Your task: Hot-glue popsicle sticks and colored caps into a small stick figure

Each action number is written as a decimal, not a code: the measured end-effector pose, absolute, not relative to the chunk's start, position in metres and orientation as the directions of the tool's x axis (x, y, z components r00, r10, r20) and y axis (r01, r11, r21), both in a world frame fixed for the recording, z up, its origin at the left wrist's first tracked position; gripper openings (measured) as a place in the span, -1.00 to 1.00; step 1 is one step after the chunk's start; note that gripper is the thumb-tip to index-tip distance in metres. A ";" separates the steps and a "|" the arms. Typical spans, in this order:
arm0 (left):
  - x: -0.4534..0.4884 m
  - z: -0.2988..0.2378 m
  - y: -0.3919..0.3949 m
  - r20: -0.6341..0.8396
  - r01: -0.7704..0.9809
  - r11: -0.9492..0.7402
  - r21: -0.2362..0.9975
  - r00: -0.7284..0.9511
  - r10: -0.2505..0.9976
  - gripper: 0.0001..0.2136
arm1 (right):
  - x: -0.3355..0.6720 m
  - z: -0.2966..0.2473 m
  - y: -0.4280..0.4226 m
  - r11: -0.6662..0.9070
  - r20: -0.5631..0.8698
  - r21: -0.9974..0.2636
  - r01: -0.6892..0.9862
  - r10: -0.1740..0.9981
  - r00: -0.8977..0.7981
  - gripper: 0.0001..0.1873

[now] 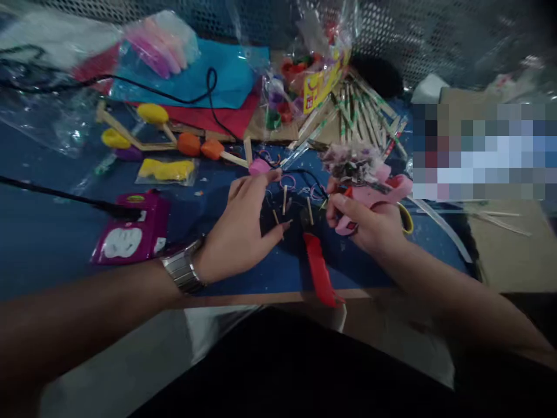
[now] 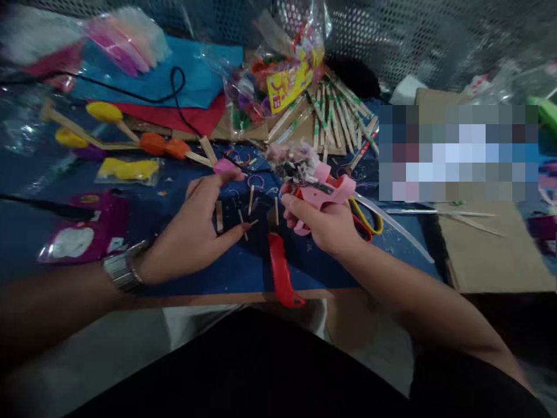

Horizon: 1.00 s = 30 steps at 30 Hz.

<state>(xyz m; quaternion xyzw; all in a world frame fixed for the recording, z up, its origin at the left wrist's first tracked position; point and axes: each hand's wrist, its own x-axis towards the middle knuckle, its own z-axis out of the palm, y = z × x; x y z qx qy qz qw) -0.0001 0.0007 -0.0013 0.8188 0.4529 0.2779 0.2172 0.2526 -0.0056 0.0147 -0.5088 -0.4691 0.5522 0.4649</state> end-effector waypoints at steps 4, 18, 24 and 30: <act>0.000 -0.006 0.004 0.269 0.625 -0.486 0.611 0.413 0.870 -0.41 | 0.248 0.018 -0.003 -0.136 -0.134 -0.989 -0.065 0.991 -0.027 -0.59; 0.003 -0.006 0.025 0.235 0.681 -0.529 0.506 0.482 0.844 -0.15 | 0.251 0.018 0.002 -0.063 -0.058 -0.996 -0.057 0.994 -0.094 -0.45; 0.006 -0.005 0.030 0.199 0.699 -0.533 0.476 0.505 0.840 -0.18 | 0.254 0.009 0.004 -0.045 -0.042 -0.999 -0.027 0.994 -0.098 -0.48; 0.008 -0.002 0.024 0.184 0.710 -0.512 0.483 0.489 0.853 -0.28 | 0.251 0.016 0.002 -0.056 -0.053 -0.997 -0.045 0.995 -0.081 -0.45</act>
